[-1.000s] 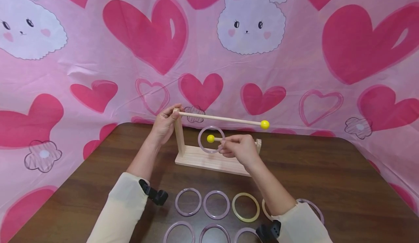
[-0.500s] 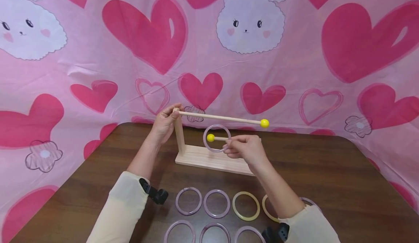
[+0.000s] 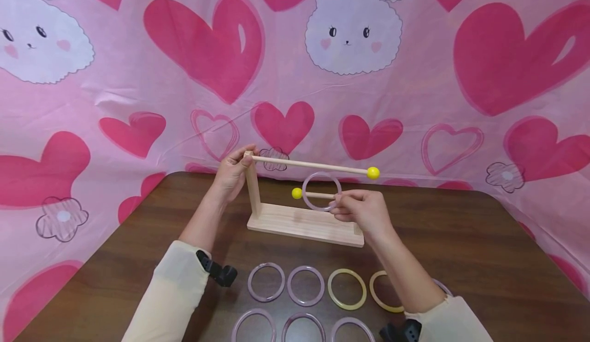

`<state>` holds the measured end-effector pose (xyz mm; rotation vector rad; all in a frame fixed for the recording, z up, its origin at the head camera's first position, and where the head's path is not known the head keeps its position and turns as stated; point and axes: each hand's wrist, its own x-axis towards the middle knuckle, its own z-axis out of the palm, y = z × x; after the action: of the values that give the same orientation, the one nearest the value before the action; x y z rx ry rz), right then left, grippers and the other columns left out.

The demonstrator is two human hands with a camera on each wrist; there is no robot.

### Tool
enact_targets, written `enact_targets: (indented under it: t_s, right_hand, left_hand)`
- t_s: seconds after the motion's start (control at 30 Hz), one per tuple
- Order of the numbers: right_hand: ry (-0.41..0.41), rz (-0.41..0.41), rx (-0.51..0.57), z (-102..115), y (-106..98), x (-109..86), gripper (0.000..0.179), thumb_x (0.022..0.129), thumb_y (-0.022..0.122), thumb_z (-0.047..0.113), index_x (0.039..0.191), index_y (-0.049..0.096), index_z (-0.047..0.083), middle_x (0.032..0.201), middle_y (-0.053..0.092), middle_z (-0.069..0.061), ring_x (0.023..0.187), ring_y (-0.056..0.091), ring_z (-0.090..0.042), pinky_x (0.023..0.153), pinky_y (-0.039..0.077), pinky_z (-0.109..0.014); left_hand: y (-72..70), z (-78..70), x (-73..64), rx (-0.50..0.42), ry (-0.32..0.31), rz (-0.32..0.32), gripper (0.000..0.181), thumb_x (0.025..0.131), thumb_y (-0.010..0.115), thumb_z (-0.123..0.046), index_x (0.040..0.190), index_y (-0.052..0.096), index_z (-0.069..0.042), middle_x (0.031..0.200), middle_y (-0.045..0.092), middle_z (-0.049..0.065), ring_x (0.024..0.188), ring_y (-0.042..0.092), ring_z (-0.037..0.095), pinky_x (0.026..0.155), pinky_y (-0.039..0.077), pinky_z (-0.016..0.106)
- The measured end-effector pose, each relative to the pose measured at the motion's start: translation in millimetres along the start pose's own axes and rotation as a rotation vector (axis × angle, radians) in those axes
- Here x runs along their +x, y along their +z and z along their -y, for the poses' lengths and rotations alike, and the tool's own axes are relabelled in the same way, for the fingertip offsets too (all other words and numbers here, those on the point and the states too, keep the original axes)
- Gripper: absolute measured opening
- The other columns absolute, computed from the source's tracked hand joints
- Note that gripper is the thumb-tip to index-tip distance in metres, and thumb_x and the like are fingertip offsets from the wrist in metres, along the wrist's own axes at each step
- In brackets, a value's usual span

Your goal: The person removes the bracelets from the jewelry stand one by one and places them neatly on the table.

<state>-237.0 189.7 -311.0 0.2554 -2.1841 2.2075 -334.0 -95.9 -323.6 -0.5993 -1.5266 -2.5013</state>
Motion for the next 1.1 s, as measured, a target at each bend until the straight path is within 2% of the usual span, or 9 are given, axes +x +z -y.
enact_targets:
  t_s: [0.13,0.33,0.4,0.47,0.63,0.83,0.93,1.1]
  right_hand:
    - [-0.006,-0.027,-0.041,-1.3,-3.3,-4.4,0.029,0.088,0.057,-0.001,0.103,0.053,-0.024,0.074,0.069,-0.006,0.066,0.066,-0.012,0.064,0.054,-0.031]
    - [0.008,-0.053,-0.028,-1.9,-9.3,-11.9,0.011,0.087,0.06,0.0,0.09,0.067,-0.007,0.074,0.069,-0.006,0.066,0.067,-0.013,0.064,0.054,-0.031]
    - [0.014,-0.058,-0.015,-2.0,-11.5,-14.2,0.012,0.087,0.06,0.0,0.091,0.067,-0.009,0.074,0.069,-0.006,0.066,0.067,-0.013,0.064,0.054,-0.03]
    - [0.014,-0.061,-0.024,-2.3,-14.0,-16.5,0.017,0.087,0.058,-0.001,0.095,0.063,-0.015,0.073,0.069,-0.006,0.066,0.067,-0.013,0.064,0.054,-0.03]
    - [0.008,-0.076,-0.095,-4.6,-20.0,-20.2,0.032,0.088,0.054,-0.003,0.106,0.049,-0.029,0.073,0.068,-0.004,0.065,0.066,-0.012,0.063,0.054,-0.029]
    - [0.009,-0.087,-0.152,-7.9,-25.2,-22.8,0.029,0.087,0.052,-0.005,0.104,0.05,-0.028,0.076,0.068,-0.006,0.066,0.066,-0.013,0.064,0.054,-0.03]
    - [0.012,-0.089,-0.148,-8.8,-28.0,-24.3,0.022,0.085,0.053,-0.006,0.098,0.056,-0.024,0.074,0.067,-0.006,0.065,0.066,-0.013,0.064,0.054,-0.031]
    - [0.027,-0.068,-0.153,-9.3,-35.1,-24.1,0.022,0.086,0.054,-0.005,0.096,0.056,-0.024,0.072,0.067,-0.008,0.063,0.065,-0.014,0.062,0.054,-0.031]
  left_hand:
    - [0.0,0.0,-0.1,0.002,-0.001,-0.007,0.037,0.057,0.079,-0.036,0.092,0.071,-0.026,0.09,0.067,-0.006,0.093,0.056,0.008,0.095,0.035,0.027]
    - [0.4,0.8,0.1,0.003,0.009,-0.008,0.036,0.058,0.079,-0.036,0.092,0.07,-0.026,0.09,0.067,-0.005,0.093,0.056,0.008,0.095,0.035,0.027]
    - [0.6,0.8,-0.2,-0.001,0.012,-0.004,0.036,0.058,0.079,-0.035,0.092,0.071,-0.026,0.09,0.067,-0.005,0.093,0.056,0.008,0.094,0.035,0.026]
    - [0.6,0.8,-0.2,-0.011,0.014,0.004,0.035,0.059,0.078,-0.034,0.093,0.071,-0.025,0.09,0.067,-0.005,0.093,0.056,0.008,0.094,0.035,0.027]
    - [0.3,1.0,-0.2,-0.016,0.014,0.01,0.035,0.059,0.077,-0.033,0.093,0.071,-0.025,0.09,0.067,-0.005,0.093,0.056,0.008,0.093,0.035,0.026]
    - [-0.1,1.2,0.1,-0.006,0.011,0.004,0.036,0.059,0.077,-0.034,0.093,0.071,-0.025,0.09,0.066,-0.006,0.094,0.055,0.008,0.093,0.035,0.026]
    - [-0.2,1.7,0.6,-0.001,0.008,0.0,0.035,0.059,0.077,-0.034,0.093,0.071,-0.026,0.09,0.067,-0.006,0.094,0.056,0.008,0.093,0.035,0.025]
    - [-0.4,1.7,0.7,-0.003,0.012,0.006,0.034,0.06,0.077,-0.034,0.093,0.071,-0.026,0.09,0.066,-0.006,0.094,0.055,0.008,0.092,0.035,0.025]
